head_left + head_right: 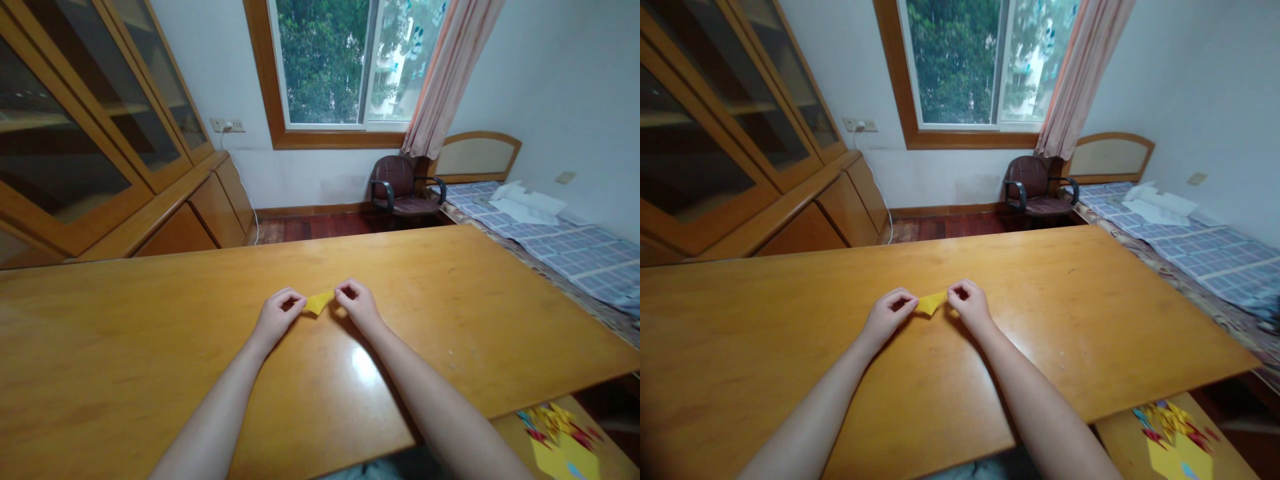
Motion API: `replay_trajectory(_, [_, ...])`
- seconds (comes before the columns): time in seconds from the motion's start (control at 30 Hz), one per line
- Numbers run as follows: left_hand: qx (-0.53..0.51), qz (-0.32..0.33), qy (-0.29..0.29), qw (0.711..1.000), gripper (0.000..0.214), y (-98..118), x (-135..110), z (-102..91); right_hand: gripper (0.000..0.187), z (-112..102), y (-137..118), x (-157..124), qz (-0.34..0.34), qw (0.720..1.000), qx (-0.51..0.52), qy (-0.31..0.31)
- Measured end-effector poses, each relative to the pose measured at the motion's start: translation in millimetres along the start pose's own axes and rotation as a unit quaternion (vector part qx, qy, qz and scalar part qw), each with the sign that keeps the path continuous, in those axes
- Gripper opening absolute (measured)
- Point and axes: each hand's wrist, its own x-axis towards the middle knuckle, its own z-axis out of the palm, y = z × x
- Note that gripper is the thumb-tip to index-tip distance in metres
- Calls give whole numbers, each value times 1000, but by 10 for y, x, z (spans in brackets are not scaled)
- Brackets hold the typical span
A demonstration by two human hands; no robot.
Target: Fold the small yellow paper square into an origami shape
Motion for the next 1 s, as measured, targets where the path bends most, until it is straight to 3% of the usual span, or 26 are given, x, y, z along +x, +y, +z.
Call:
replay_trajectory(0.2, [-23, -19, 20, 999, 21, -12, 2, -7, 21, 6, 67, 32, 29, 997, 61, 35])
replay_trajectory(0.5, [-13, -6, -5, 1000, 20, 24, 12, 0, 17, 23, -42, -16, -48, 997, 3, -68])
replay_trajectory(1.0, [-51, -59, 42, 996, 24, 2, 23, -39, 20, 3, -13, 4, -5, 999, 32, -25])
